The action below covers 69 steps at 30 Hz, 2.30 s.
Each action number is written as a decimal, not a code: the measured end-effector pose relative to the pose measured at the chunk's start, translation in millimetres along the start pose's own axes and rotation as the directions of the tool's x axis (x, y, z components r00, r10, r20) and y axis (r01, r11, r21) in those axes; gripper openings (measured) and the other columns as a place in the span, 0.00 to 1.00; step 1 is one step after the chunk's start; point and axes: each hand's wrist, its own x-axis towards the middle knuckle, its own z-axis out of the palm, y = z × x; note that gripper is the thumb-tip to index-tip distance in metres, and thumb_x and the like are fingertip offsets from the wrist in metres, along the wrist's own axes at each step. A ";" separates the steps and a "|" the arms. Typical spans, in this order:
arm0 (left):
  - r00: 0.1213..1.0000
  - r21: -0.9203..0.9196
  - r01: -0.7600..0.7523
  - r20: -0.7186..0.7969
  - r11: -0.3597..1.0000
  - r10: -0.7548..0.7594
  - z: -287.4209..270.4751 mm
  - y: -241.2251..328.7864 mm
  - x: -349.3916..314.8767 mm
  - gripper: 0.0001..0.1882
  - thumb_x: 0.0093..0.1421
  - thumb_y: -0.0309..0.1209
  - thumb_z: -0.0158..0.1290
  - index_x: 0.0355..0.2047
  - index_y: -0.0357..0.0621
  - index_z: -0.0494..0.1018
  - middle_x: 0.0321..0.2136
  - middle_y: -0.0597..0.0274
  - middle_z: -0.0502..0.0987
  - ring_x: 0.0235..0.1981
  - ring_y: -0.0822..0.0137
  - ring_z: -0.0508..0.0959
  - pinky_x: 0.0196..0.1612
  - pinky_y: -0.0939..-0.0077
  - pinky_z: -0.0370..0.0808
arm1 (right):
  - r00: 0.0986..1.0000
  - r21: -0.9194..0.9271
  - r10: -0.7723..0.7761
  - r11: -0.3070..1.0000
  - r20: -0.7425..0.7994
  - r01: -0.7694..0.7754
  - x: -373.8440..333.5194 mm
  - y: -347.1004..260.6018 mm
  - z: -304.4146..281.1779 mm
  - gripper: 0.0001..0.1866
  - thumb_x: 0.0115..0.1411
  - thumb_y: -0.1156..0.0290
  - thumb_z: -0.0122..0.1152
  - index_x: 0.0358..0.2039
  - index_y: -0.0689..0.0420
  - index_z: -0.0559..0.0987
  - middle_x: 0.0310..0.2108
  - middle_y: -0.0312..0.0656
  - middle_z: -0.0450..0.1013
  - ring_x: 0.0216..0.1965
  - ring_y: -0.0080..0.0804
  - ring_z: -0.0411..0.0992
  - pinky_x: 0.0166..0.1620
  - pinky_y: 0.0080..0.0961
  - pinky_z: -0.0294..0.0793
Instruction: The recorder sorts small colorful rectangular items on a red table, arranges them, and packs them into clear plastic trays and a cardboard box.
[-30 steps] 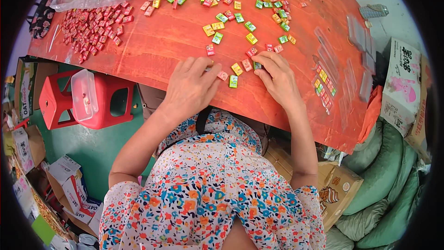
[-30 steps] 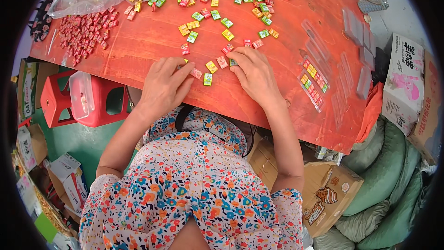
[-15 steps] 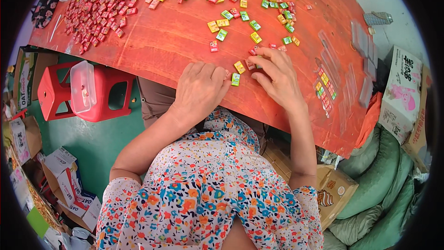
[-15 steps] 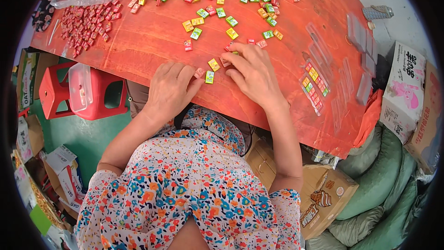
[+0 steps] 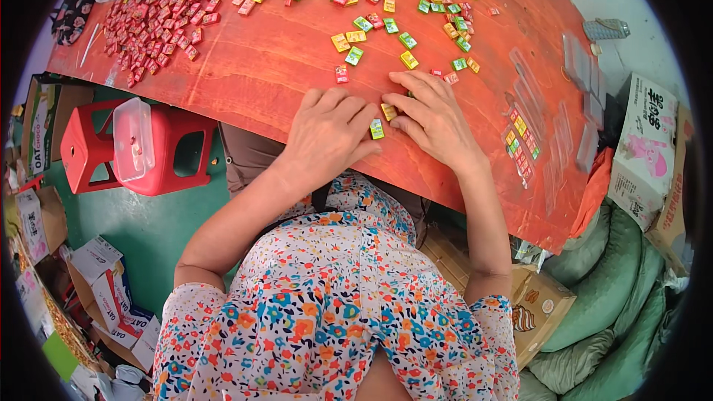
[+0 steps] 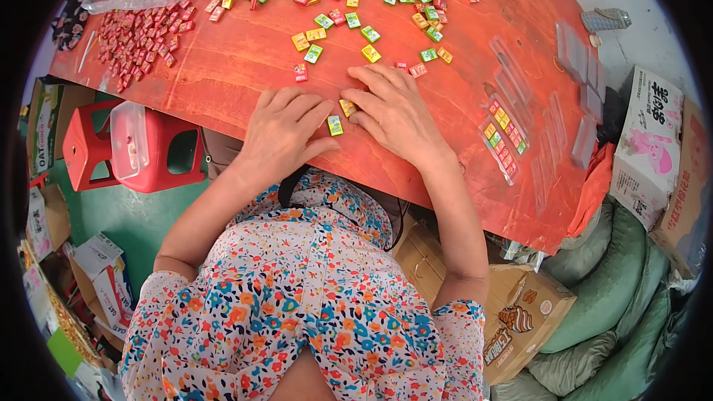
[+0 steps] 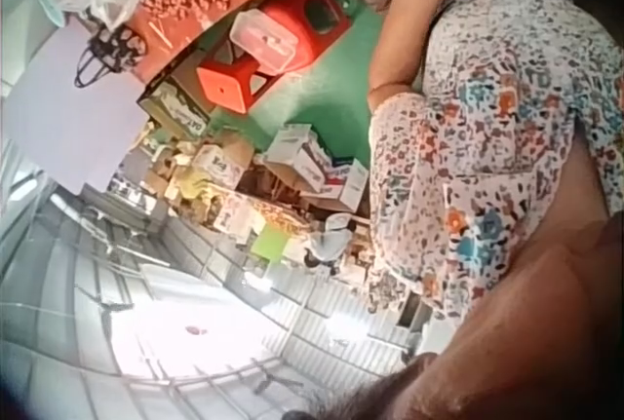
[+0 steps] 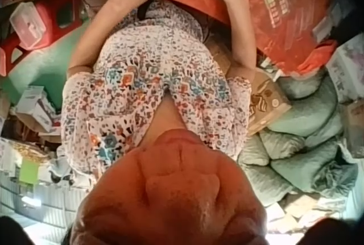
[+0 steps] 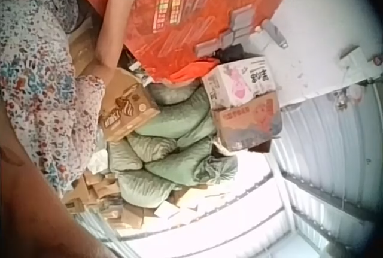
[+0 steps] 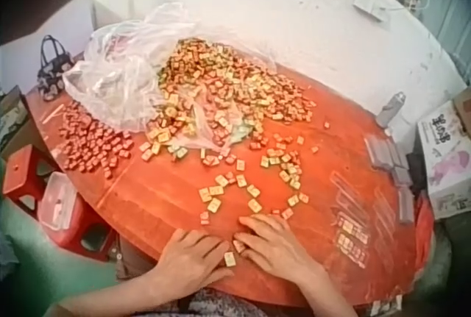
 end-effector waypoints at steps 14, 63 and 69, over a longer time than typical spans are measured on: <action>0.992 0.057 0.120 -0.041 0.991 -0.118 17.0 -0.3 2.7 0.19 0.52 0.37 0.64 0.43 0.45 0.75 0.39 0.63 0.74 0.43 0.59 0.73 0.45 0.62 0.68 | 0.957 -0.028 0.151 0.986 -0.246 -0.163 7.8 3.5 -11.2 0.17 0.52 0.63 0.70 0.41 0.56 0.81 0.43 0.41 0.76 0.45 0.42 0.74 0.48 0.38 0.71; 0.998 -0.109 0.061 0.011 0.992 -0.060 -32.3 -31.2 -32.1 0.25 0.51 0.31 0.63 0.50 0.42 0.73 0.47 0.56 0.74 0.47 0.54 0.73 0.51 0.59 0.71 | 0.997 -0.027 0.038 0.999 -0.065 -0.040 11.4 -30.8 3.8 0.20 0.50 0.66 0.70 0.45 0.54 0.80 0.43 0.38 0.77 0.50 0.38 0.72 0.53 0.37 0.67; 0.995 -0.053 0.078 -0.060 0.996 -0.082 -18.9 -26.3 -39.7 0.20 0.51 0.29 0.63 0.45 0.42 0.76 0.39 0.60 0.76 0.40 0.57 0.75 0.44 0.61 0.72 | 0.998 -0.032 -0.009 0.999 -0.070 0.007 19.1 -39.9 12.2 0.21 0.49 0.64 0.71 0.45 0.55 0.80 0.46 0.38 0.75 0.52 0.39 0.70 0.54 0.38 0.66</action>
